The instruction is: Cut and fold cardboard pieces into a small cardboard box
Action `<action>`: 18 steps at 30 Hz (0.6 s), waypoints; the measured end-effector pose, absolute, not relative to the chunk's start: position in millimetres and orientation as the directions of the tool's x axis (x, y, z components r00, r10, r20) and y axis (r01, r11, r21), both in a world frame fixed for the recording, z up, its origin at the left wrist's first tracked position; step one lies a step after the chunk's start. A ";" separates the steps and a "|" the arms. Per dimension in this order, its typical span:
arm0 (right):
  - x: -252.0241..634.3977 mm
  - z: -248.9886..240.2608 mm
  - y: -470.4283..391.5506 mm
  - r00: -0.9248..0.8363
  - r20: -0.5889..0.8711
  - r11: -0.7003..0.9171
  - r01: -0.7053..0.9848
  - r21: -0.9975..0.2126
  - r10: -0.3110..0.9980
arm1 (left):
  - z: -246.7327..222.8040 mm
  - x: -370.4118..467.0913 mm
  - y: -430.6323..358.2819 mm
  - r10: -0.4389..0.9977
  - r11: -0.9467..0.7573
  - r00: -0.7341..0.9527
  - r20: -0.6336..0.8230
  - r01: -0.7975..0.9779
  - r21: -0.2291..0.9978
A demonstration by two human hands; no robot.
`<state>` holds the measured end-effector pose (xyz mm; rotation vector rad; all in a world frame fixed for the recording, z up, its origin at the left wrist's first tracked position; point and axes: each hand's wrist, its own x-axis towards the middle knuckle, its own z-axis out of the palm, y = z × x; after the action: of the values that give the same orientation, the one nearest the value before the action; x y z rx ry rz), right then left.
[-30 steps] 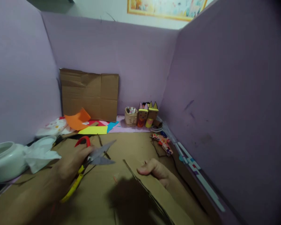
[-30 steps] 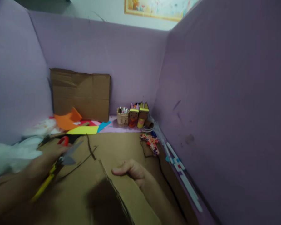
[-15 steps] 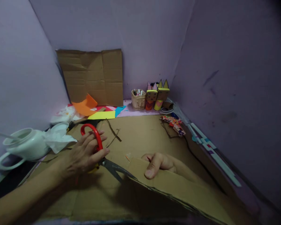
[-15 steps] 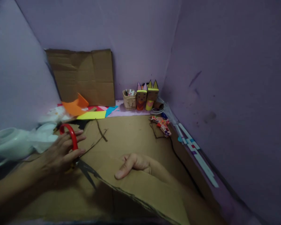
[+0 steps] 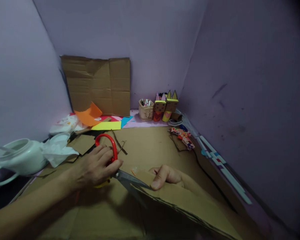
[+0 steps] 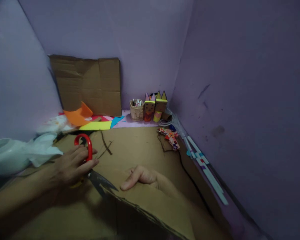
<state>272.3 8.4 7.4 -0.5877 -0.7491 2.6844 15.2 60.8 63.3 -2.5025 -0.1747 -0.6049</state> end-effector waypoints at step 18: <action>269.0 18.5 6.9 -0.869 -0.263 -0.788 -0.204 -0.581 0.420 | 63.2 15.8 62.8 0.016 -0.821 0.870 0.492 0.293 -0.491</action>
<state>269.0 6.9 18.5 -0.5484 -0.7930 2.6319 15.8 62.8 63.2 -2.4664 -0.2230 -0.6429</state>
